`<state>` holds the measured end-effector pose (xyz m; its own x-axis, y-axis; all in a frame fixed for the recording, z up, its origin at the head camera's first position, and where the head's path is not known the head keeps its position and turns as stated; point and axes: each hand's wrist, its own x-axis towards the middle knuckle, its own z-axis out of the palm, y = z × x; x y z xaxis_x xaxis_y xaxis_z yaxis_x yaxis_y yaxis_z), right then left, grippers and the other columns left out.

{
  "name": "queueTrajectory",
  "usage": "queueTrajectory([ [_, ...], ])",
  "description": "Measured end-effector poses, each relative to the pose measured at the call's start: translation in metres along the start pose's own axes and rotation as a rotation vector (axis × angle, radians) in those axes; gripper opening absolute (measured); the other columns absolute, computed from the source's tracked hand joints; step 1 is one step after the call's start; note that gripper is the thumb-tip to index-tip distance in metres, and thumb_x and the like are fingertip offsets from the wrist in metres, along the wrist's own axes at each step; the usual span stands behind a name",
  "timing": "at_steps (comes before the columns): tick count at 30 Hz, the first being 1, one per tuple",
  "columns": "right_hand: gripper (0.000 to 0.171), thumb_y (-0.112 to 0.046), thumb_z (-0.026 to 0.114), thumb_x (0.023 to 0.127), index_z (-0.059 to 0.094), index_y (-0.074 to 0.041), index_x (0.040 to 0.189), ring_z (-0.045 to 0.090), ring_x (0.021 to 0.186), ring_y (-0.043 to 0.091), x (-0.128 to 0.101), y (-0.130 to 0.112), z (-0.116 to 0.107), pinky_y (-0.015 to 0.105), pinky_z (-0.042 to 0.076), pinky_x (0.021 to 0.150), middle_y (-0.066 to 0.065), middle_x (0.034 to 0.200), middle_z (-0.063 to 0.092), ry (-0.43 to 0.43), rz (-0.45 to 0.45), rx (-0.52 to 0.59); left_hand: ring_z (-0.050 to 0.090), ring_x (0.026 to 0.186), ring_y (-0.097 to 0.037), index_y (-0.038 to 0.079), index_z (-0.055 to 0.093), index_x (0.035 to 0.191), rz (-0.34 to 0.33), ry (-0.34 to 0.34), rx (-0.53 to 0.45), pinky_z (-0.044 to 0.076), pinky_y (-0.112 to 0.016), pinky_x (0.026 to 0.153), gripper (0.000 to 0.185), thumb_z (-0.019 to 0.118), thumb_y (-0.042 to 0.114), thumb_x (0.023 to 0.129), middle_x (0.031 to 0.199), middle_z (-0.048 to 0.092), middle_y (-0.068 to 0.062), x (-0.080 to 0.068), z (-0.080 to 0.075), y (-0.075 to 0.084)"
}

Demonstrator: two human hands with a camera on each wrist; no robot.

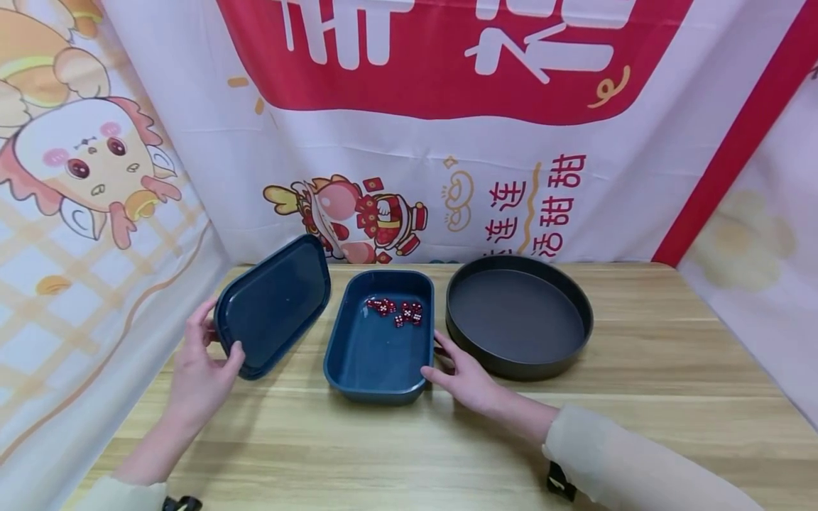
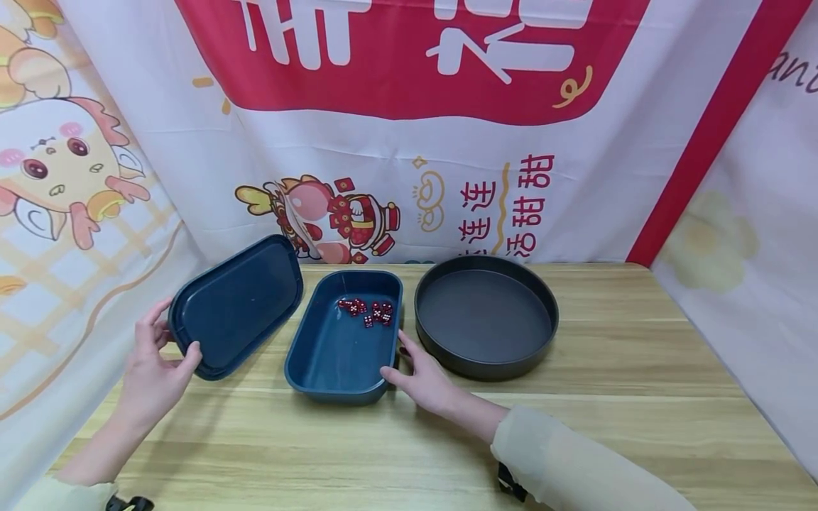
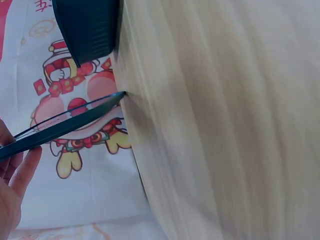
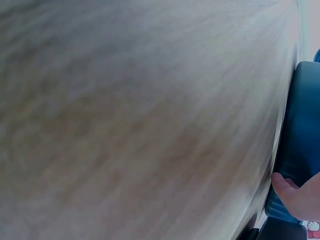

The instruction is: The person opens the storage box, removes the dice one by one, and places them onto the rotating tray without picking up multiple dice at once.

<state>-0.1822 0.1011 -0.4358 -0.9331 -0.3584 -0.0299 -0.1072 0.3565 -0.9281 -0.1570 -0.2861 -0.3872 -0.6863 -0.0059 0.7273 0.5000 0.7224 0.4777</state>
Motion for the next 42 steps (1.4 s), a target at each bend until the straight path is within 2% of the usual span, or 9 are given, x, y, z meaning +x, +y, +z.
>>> queueTrajectory([
  [8, 0.071, -0.022, 0.065, 0.095, 0.027, -0.009, 0.153, 0.041, 0.133, 0.038, 0.0, 0.0, 0.0, 0.051, 0.038, 0.102, 0.019, 0.147, 0.042, 0.002, -0.005, -0.005, 0.054, 0.068, -0.013, 0.0, 0.038, 0.141, 0.081, -0.016, 0.112, 0.041, -0.011, 0.044, 0.081, 0.068, -0.017, 0.067, 0.107, 0.058, -0.026, -0.005, -0.008, -0.012],
  [11, 0.071, -0.021, 0.065, 0.095, 0.027, -0.009, 0.153, 0.041, 0.133, 0.038, 0.0, 0.0, 0.0, 0.052, 0.038, 0.102, 0.018, 0.147, 0.041, 0.001, -0.008, -0.011, 0.058, 0.065, -0.022, -0.002, 0.04, 0.137, 0.05, -0.031, 0.142, 0.041, -0.012, 0.043, 0.076, 0.07, -0.014, 0.068, 0.104, 0.058, -0.027, -0.008, -0.01, -0.015],
  [15, 0.071, -0.022, 0.065, 0.095, 0.027, -0.008, 0.153, 0.041, 0.133, 0.038, -0.001, -0.001, -0.001, 0.052, 0.039, 0.102, 0.018, 0.148, 0.041, 0.001, -0.007, -0.022, 0.059, 0.073, -0.031, -0.004, 0.046, 0.127, -0.002, -0.071, 0.156, 0.04, -0.011, 0.046, 0.063, 0.071, -0.012, 0.07, 0.106, 0.057, -0.025, -0.01, -0.014, -0.016],
  [21, 0.071, -0.021, 0.064, 0.095, 0.026, -0.008, 0.153, 0.041, 0.133, 0.038, -0.002, -0.003, -0.001, 0.053, 0.039, 0.102, 0.018, 0.148, 0.04, 0.001, -0.009, -0.031, 0.047, 0.08, -0.014, -0.003, 0.055, 0.11, -0.029, -0.134, 0.177, 0.039, -0.012, 0.054, 0.048, 0.076, -0.009, 0.068, 0.1, 0.053, -0.015, -0.012, -0.021, -0.02],
  [25, 0.071, -0.021, 0.064, 0.095, 0.025, -0.008, 0.153, 0.041, 0.132, 0.039, -0.002, -0.002, -0.001, 0.052, 0.039, 0.101, 0.019, 0.148, 0.04, -0.001, -0.01, -0.032, 0.044, 0.08, -0.005, 0.0, 0.058, 0.102, -0.077, -0.171, 0.185, 0.038, -0.014, 0.061, 0.042, 0.081, -0.006, 0.067, 0.097, 0.056, -0.013, -0.013, -0.026, -0.029],
  [28, 0.071, -0.022, 0.064, 0.095, 0.025, -0.007, 0.153, 0.042, 0.132, 0.04, -0.001, -0.001, -0.001, 0.053, 0.04, 0.101, 0.02, 0.147, 0.04, -0.002, -0.014, -0.034, 0.046, 0.077, -0.007, 0.003, 0.06, 0.099, -0.145, -0.207, 0.211, 0.037, -0.017, 0.063, 0.039, 0.083, -0.001, 0.068, 0.094, 0.06, -0.012, -0.015, -0.028, -0.038],
  [35, 0.071, -0.023, 0.063, 0.096, 0.025, -0.006, 0.153, 0.042, 0.131, 0.041, 0.0, 0.002, -0.002, 0.053, 0.039, 0.101, 0.021, 0.147, 0.04, -0.007, -0.031, -0.036, 0.051, 0.077, -0.021, 0.008, 0.058, 0.1, -0.278, -0.374, 0.225, 0.037, -0.029, 0.058, 0.039, 0.085, 0.014, 0.072, 0.092, 0.059, -0.011, -0.021, -0.023, -0.053],
  [38, 0.072, -0.023, 0.064, 0.096, 0.025, -0.007, 0.153, 0.041, 0.132, 0.041, 0.0, 0.001, -0.002, 0.053, 0.038, 0.102, 0.021, 0.147, 0.04, -0.011, -0.03, -0.029, 0.05, 0.077, -0.022, 0.008, 0.058, 0.1, -0.294, -0.424, 0.227, 0.037, -0.031, 0.06, 0.04, 0.086, 0.017, 0.072, 0.094, 0.058, -0.012, -0.022, -0.021, -0.056],
  [42, 0.072, -0.023, 0.064, 0.095, 0.025, -0.009, 0.154, 0.041, 0.132, 0.039, -0.001, 0.0, -0.001, 0.052, 0.038, 0.103, 0.02, 0.148, 0.04, -0.005, -0.014, -0.018, 0.049, 0.068, -0.017, 0.007, 0.058, 0.098, -0.301, -0.457, 0.221, 0.037, -0.03, 0.057, 0.041, 0.087, 0.019, 0.071, 0.085, 0.058, -0.008, -0.024, -0.018, -0.06],
])
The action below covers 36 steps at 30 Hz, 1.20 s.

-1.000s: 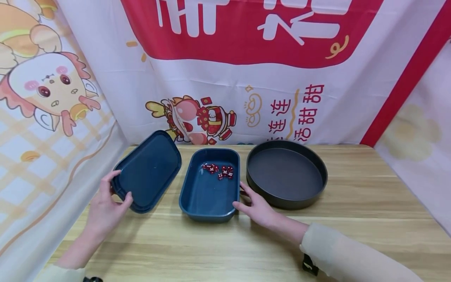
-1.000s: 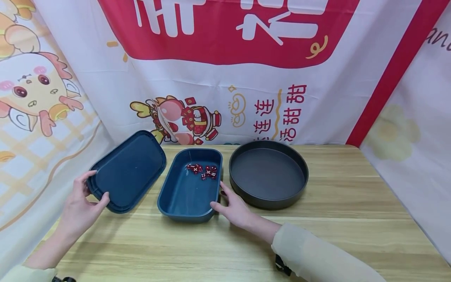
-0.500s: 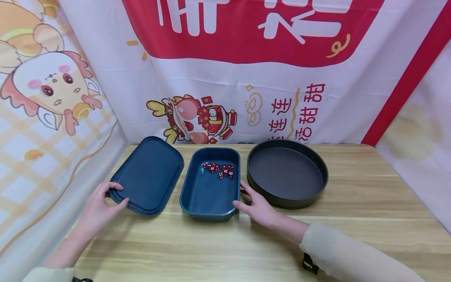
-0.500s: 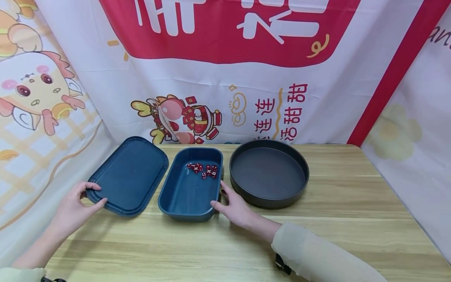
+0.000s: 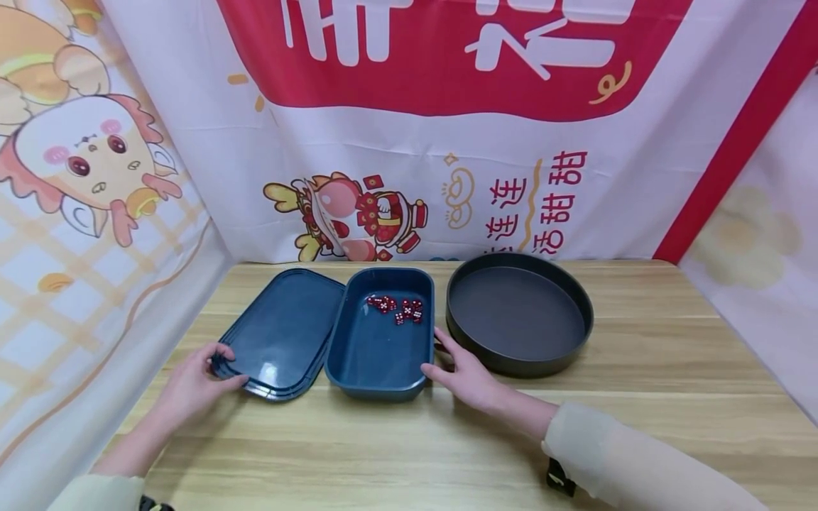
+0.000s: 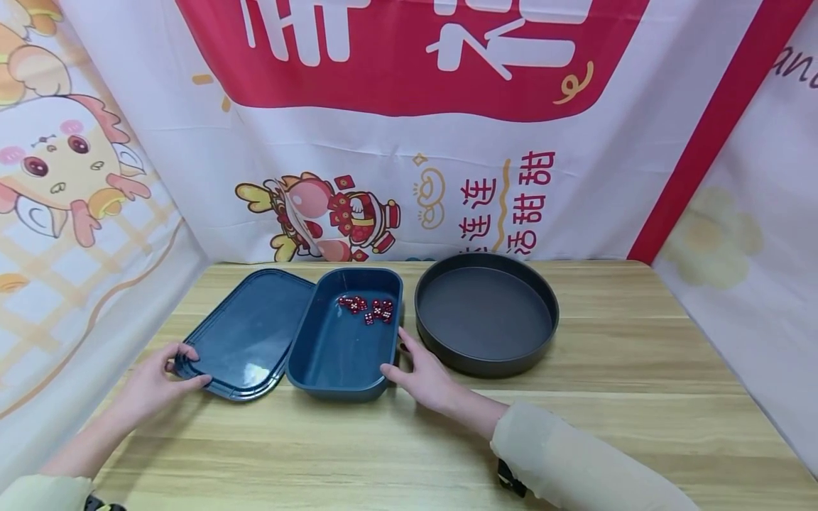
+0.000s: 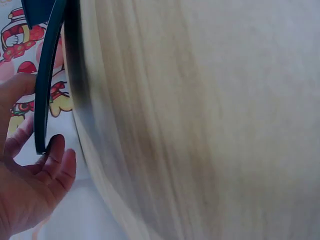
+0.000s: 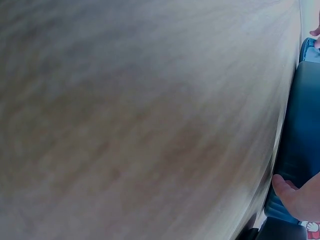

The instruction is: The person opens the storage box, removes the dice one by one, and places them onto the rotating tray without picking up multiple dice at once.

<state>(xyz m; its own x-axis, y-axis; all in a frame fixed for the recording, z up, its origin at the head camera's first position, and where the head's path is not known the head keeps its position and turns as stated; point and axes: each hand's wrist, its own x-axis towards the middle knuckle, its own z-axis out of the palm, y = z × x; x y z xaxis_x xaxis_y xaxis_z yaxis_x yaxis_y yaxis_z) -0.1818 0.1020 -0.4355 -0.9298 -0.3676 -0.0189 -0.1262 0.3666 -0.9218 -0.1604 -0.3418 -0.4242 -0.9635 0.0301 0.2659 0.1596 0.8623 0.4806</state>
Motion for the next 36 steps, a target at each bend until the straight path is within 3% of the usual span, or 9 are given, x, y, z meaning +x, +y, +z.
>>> queueTrajectory([
  [5, 0.071, -0.023, 0.064, 0.095, 0.026, -0.01, 0.154, 0.041, 0.132, 0.039, 0.0, 0.0, 0.001, 0.052, 0.037, 0.103, 0.019, 0.147, 0.041, 0.011, 0.009, -0.003, 0.047, 0.055, -0.012, 0.006, 0.056, 0.101, -0.058, -0.079, -0.032, 0.036, -0.028, 0.05, 0.042, 0.085, 0.021, 0.075, 0.076, 0.054, -0.005, -0.002, 0.004, -0.006],
  [8, 0.071, -0.024, 0.064, 0.095, 0.026, -0.01, 0.154, 0.041, 0.132, 0.039, -0.001, 0.0, 0.001, 0.052, 0.038, 0.103, 0.019, 0.147, 0.041, 0.011, 0.012, -0.007, 0.046, 0.055, -0.012, 0.005, 0.056, 0.102, -0.079, -0.114, -0.043, 0.036, -0.028, 0.05, 0.042, 0.084, 0.023, 0.077, 0.077, 0.053, -0.005, -0.003, 0.007, -0.01],
  [14, 0.07, -0.022, 0.063, 0.095, 0.026, -0.008, 0.153, 0.041, 0.132, 0.039, 0.0, 0.0, 0.0, 0.053, 0.038, 0.102, 0.02, 0.147, 0.041, 0.008, 0.004, -0.01, 0.044, 0.057, -0.014, 0.002, 0.057, 0.102, -0.05, -0.122, -0.019, 0.037, -0.028, 0.051, 0.042, 0.084, 0.023, 0.077, 0.072, 0.05, -0.005, -0.004, 0.011, -0.013],
  [22, 0.069, -0.02, 0.062, 0.096, 0.026, -0.009, 0.153, 0.042, 0.132, 0.038, 0.001, 0.0, 0.0, 0.052, 0.039, 0.102, 0.02, 0.146, 0.042, 0.019, 0.009, -0.013, 0.048, 0.076, -0.022, 0.005, 0.056, 0.101, -0.036, -0.144, 0.018, 0.039, -0.033, 0.062, 0.044, 0.084, 0.029, 0.077, 0.096, 0.054, -0.018, -0.005, 0.012, -0.013],
  [29, 0.068, -0.02, 0.062, 0.096, 0.027, -0.008, 0.153, 0.042, 0.132, 0.039, 0.001, 0.0, 0.001, 0.052, 0.039, 0.101, 0.021, 0.146, 0.041, 0.019, -0.007, -0.008, 0.05, 0.073, -0.02, 0.005, 0.056, 0.103, -0.044, -0.155, 0.03, 0.039, -0.032, 0.06, 0.045, 0.082, 0.031, 0.078, 0.107, 0.049, -0.027, -0.004, 0.009, -0.01],
  [36, 0.067, -0.02, 0.063, 0.095, 0.029, -0.008, 0.152, 0.043, 0.13, 0.039, 0.001, -0.001, 0.001, 0.053, 0.04, 0.1, 0.021, 0.145, 0.043, 0.029, -0.017, -0.005, 0.049, 0.074, -0.022, 0.005, 0.053, 0.109, -0.081, -0.181, -0.011, 0.038, -0.033, 0.057, 0.048, 0.077, 0.037, 0.083, 0.109, 0.043, -0.027, 0.001, 0.001, -0.001],
])
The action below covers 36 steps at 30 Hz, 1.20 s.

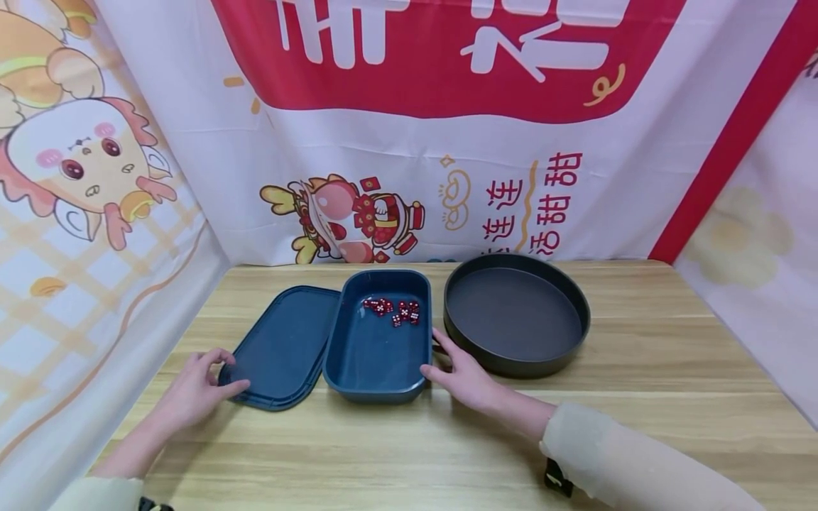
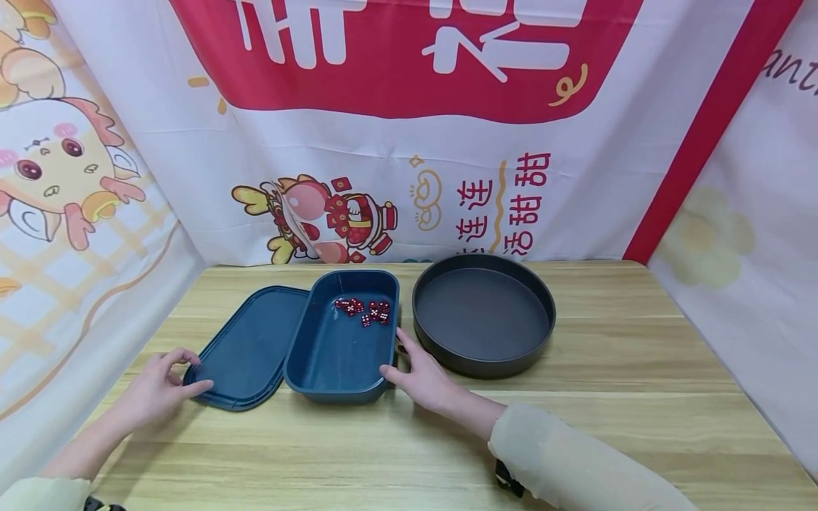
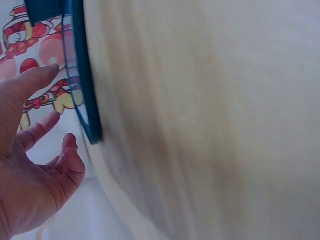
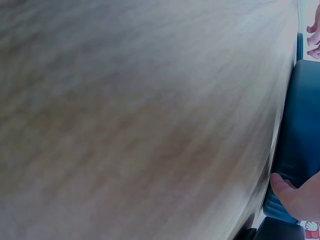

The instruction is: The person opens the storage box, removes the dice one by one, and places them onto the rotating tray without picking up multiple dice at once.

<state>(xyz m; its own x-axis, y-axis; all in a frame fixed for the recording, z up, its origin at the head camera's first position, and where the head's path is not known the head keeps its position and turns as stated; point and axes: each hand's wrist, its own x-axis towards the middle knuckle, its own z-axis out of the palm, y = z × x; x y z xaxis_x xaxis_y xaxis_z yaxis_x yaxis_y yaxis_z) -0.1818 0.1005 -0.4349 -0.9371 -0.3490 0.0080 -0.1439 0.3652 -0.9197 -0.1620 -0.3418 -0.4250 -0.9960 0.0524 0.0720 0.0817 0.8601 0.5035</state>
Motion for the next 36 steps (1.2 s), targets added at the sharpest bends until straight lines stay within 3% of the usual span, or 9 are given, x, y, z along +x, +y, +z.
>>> queueTrajectory([
  [5, 0.067, -0.02, 0.062, 0.097, 0.027, -0.007, 0.153, 0.041, 0.132, 0.04, -0.002, -0.001, -0.001, 0.052, 0.04, 0.101, 0.021, 0.146, 0.041, -0.011, -0.007, 0.007, 0.054, 0.08, -0.023, 0.004, 0.056, 0.109, 0.056, 0.044, -0.019, 0.043, -0.032, 0.059, 0.042, 0.073, 0.036, 0.088, 0.109, 0.054, -0.021, 0.007, -0.004, 0.015],
  [10, 0.069, -0.026, 0.06, 0.098, 0.024, -0.009, 0.154, 0.037, 0.136, 0.036, -0.007, -0.005, -0.007, 0.049, 0.04, 0.102, 0.016, 0.152, 0.034, -0.033, 0.01, 0.007, 0.055, 0.075, -0.018, 0.005, 0.061, 0.104, 0.173, 0.126, -0.077, 0.045, -0.028, 0.055, 0.028, 0.072, 0.026, 0.09, 0.098, 0.061, -0.012, 0.016, -0.001, 0.04],
  [14, 0.07, -0.029, 0.059, 0.098, 0.022, -0.011, 0.155, 0.033, 0.139, 0.031, -0.015, -0.015, -0.016, 0.049, 0.036, 0.105, 0.01, 0.156, 0.028, -0.049, 0.013, 0.001, 0.054, 0.072, -0.014, 0.008, 0.062, 0.101, 0.262, 0.15, -0.108, 0.046, -0.026, 0.058, 0.021, 0.073, 0.021, 0.089, 0.091, 0.06, -0.006, 0.021, 0.005, 0.062],
  [19, 0.07, -0.026, 0.058, 0.099, 0.02, -0.008, 0.155, 0.028, 0.141, 0.033, -0.029, -0.026, -0.036, 0.05, 0.026, 0.11, 0.013, 0.158, 0.022, -0.068, -0.057, 0.052, 0.054, 0.074, -0.013, 0.012, 0.062, 0.102, 0.341, 0.095, -0.133, 0.048, -0.026, 0.06, 0.02, 0.074, 0.021, 0.089, 0.093, 0.06, 0.001, 0.028, 0.011, 0.089],
  [23, 0.066, -0.025, 0.056, 0.1, 0.022, -0.008, 0.154, 0.029, 0.14, 0.034, -0.038, -0.026, -0.056, 0.051, 0.027, 0.109, 0.014, 0.157, 0.023, -0.047, -0.118, 0.054, 0.055, 0.076, -0.013, 0.014, 0.062, 0.103, 0.384, 0.043, -0.15, 0.049, -0.026, 0.06, 0.02, 0.073, 0.024, 0.089, 0.095, 0.06, 0.003, 0.033, 0.012, 0.11],
  [31, 0.06, -0.02, 0.06, 0.098, 0.034, -0.009, 0.15, 0.043, 0.131, 0.034, -0.048, -0.013, -0.107, 0.053, 0.038, 0.101, 0.019, 0.146, 0.041, 0.15, -0.208, -0.177, 0.057, 0.082, -0.013, 0.016, 0.063, 0.107, 0.427, -0.062, -0.153, 0.05, -0.028, 0.065, 0.024, 0.073, 0.028, 0.089, 0.101, 0.061, 0.002, 0.05, 0.018, 0.142],
  [36, 0.059, -0.015, 0.065, 0.095, 0.038, -0.006, 0.147, 0.04, 0.13, 0.034, -0.051, 0.007, -0.144, 0.056, 0.038, 0.097, 0.019, 0.144, 0.042, 0.232, -0.254, -0.325, 0.057, 0.086, -0.014, 0.018, 0.063, 0.11, 0.462, -0.122, -0.153, 0.05, -0.031, 0.068, 0.027, 0.073, 0.029, 0.088, 0.105, 0.061, 0.003, 0.067, 0.023, 0.16],
])
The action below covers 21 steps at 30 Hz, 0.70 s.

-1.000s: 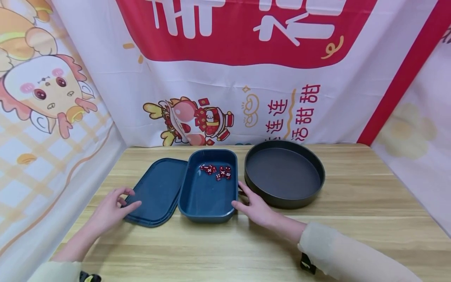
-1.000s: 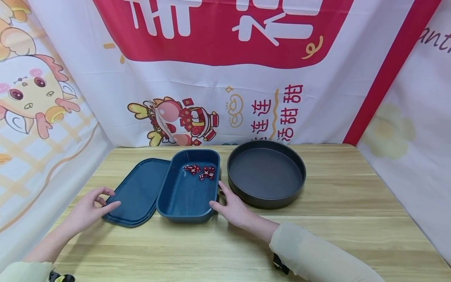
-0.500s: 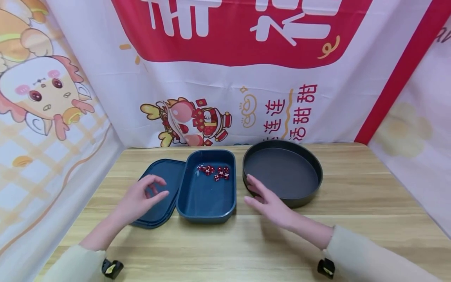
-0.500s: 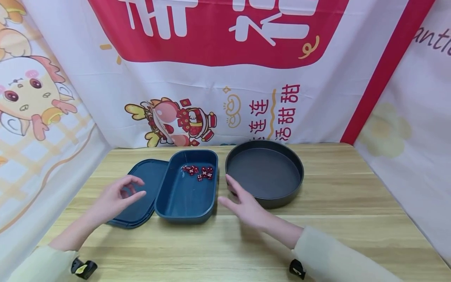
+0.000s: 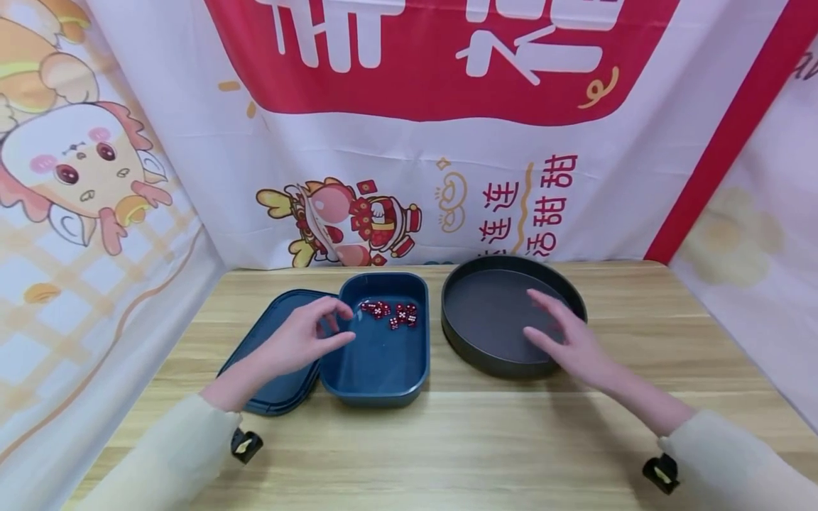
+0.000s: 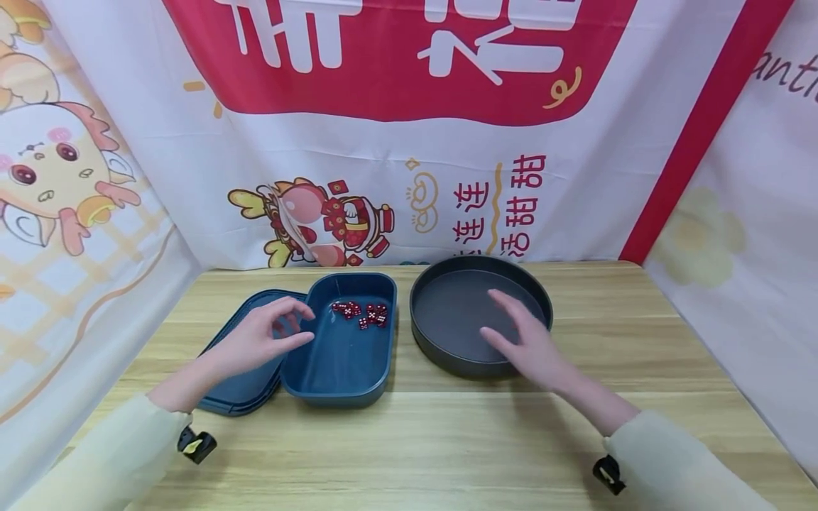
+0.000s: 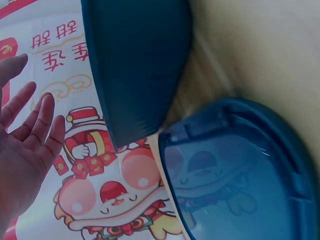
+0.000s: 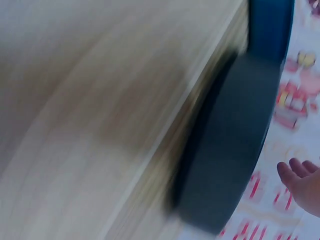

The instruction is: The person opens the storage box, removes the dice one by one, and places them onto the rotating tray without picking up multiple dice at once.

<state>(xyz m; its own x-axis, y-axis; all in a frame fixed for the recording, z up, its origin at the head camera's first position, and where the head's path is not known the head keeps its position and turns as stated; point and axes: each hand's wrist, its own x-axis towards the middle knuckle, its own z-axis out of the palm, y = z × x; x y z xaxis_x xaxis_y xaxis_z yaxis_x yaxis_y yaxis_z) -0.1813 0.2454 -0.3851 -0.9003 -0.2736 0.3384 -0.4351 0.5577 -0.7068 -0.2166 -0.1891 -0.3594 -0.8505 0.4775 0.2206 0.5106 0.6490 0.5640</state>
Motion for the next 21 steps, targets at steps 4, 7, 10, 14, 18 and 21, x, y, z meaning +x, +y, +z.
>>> queueTrajectory([
  [4, 0.062, -0.017, 0.068, 0.092, 0.04, -0.004, 0.145, 0.03, 0.136, 0.04, -0.003, 0.025, -0.02, 0.062, 0.03, 0.102, 0.021, 0.151, 0.032, -0.005, 0.008, -0.063, 0.058, 0.087, -0.014, 0.016, 0.063, 0.113, 0.035, -0.032, -0.015, 0.052, -0.034, 0.071, 0.029, 0.074, 0.026, 0.088, 0.107, 0.062, 0.002, 0.017, 0.002, 0.002],
  [7, 0.063, -0.019, 0.07, 0.091, 0.041, -0.003, 0.144, 0.026, 0.137, 0.046, -0.004, 0.039, -0.032, 0.066, 0.026, 0.102, 0.024, 0.152, 0.029, 0.004, 0.035, -0.085, 0.059, 0.088, -0.015, 0.013, 0.062, 0.114, 0.052, -0.06, -0.02, 0.052, -0.035, 0.073, 0.031, 0.074, 0.026, 0.088, 0.107, 0.063, 0.001, 0.03, 0.004, 0.002],
  [10, 0.062, -0.019, 0.07, 0.091, 0.042, 0.0, 0.142, 0.027, 0.135, 0.048, -0.004, 0.051, -0.041, 0.068, 0.029, 0.098, 0.026, 0.151, 0.03, 0.036, 0.044, -0.097, 0.06, 0.089, -0.018, 0.012, 0.063, 0.115, 0.047, -0.088, -0.034, 0.052, -0.033, 0.073, 0.033, 0.074, 0.026, 0.088, 0.106, 0.063, 0.0, 0.042, 0.006, 0.002],
  [14, 0.06, -0.017, 0.069, 0.092, 0.041, 0.004, 0.141, 0.027, 0.134, 0.05, -0.004, 0.065, -0.046, 0.071, 0.031, 0.093, 0.03, 0.149, 0.029, 0.066, 0.058, -0.09, 0.061, 0.094, -0.025, 0.013, 0.062, 0.116, 0.021, -0.123, -0.049, 0.053, -0.032, 0.073, 0.034, 0.075, 0.024, 0.087, 0.107, 0.062, -0.001, 0.058, 0.009, 0.0],
  [18, 0.062, -0.017, 0.067, 0.093, 0.038, 0.005, 0.143, 0.027, 0.133, 0.052, -0.006, 0.075, -0.048, 0.072, 0.031, 0.092, 0.032, 0.149, 0.027, 0.061, 0.108, -0.063, 0.06, 0.1, -0.027, 0.012, 0.061, 0.119, 0.015, -0.149, -0.046, 0.052, -0.035, 0.077, 0.039, 0.077, 0.024, 0.085, 0.112, 0.063, -0.005, 0.071, 0.013, -0.004],
  [21, 0.064, -0.018, 0.065, 0.095, 0.034, 0.004, 0.146, 0.029, 0.131, 0.054, -0.006, 0.081, -0.048, 0.072, 0.031, 0.092, 0.032, 0.149, 0.027, 0.047, 0.163, -0.028, 0.06, 0.102, -0.027, 0.009, 0.061, 0.121, 0.012, -0.163, -0.059, 0.052, -0.037, 0.08, 0.043, 0.078, 0.021, 0.084, 0.115, 0.062, -0.008, 0.08, 0.014, -0.008],
])
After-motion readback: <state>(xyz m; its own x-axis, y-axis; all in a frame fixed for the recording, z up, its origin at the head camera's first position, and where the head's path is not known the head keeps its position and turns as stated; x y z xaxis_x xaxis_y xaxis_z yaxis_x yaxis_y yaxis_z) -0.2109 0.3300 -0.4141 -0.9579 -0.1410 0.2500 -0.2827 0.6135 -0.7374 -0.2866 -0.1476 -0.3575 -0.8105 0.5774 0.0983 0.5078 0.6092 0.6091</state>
